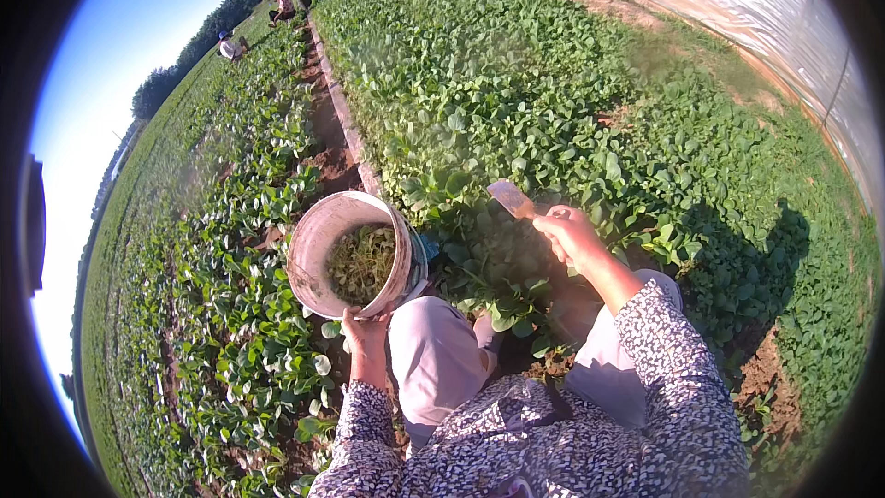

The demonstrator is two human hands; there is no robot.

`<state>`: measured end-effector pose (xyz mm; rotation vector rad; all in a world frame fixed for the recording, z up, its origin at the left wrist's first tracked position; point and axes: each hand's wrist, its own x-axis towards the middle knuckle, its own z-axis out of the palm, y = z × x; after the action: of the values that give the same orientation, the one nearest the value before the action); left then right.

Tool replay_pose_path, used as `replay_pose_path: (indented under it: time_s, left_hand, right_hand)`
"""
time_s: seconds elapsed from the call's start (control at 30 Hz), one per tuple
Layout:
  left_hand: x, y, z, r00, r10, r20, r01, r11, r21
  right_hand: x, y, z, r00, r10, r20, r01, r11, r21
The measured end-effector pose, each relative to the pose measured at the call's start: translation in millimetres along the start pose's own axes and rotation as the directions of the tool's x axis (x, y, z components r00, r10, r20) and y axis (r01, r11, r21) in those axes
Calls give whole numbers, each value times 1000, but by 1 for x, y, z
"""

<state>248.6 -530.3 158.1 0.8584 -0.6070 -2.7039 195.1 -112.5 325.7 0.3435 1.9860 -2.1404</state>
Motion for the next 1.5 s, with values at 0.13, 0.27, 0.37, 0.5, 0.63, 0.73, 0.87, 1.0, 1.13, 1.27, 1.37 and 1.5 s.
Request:
replay_pose_path:
  time_s: [0.13, 0.27, 0.37, 0.5, 0.63, 0.73, 0.87, 1.0, 1.13, 1.27, 1.37, 1.5]
  left_hand:
    - [16, 12, 39, 998, -20, 64, 16, 998, 55]
    - [62, 8, 81, 999, -26, -35, 27, 999, 43]
    - [120, 6, 87, 987, 13, 161, -26, 997, 75]
    - [196, 34, 83, 996, -37, 77, 10, 945, 328]
    - [193, -22, 116, 995, 40, -89, -9, 945, 327]
    - [185, -47, 114, 986, 123, -112, -79, 940, 332]
    - [153, -114, 117, 999, 27, -19, -16, 900, 435]
    - [135, -166, 147, 983, -115, 146, 26, 864, 502]
    - [132, -200, 193, 927, -179, 330, -54, 806, 589]
    - [122, -240, 215, 828, -296, 477, -161, 689, 707]
    - [99, -267, 215, 700, -514, 496, -164, 560, 812]
    - [64, -300, 186, 349, -846, 404, -397, 257, 881]
  right_hand:
    - [-4, 6, -17, 1000, 30, -10, -30, 1000, -7]
    - [-18, 0, -36, 995, 71, -66, -74, 996, -43]
    - [-25, 1, -45, 991, 93, -99, -98, 994, -50]
    - [-33, -1, -38, 991, 112, -73, -114, 993, -17]
    - [-51, -5, -49, 982, 126, -140, -139, 987, -86]
    - [-60, -4, -50, 980, 133, -149, -135, 991, -6]
    - [-69, 10, -66, 980, 100, -175, -100, 995, 6]
    - [-84, 0, -80, 970, 80, -231, -107, 989, -106]
    - [-99, 12, -97, 947, 25, -321, -73, 988, -138]
    - [-119, 19, -100, 915, 162, -371, -163, 986, 29]
    - [-126, 21, -93, 876, 244, -416, -214, 970, 118]
    - [-129, 21, -90, 927, 214, -307, -271, 950, -156]
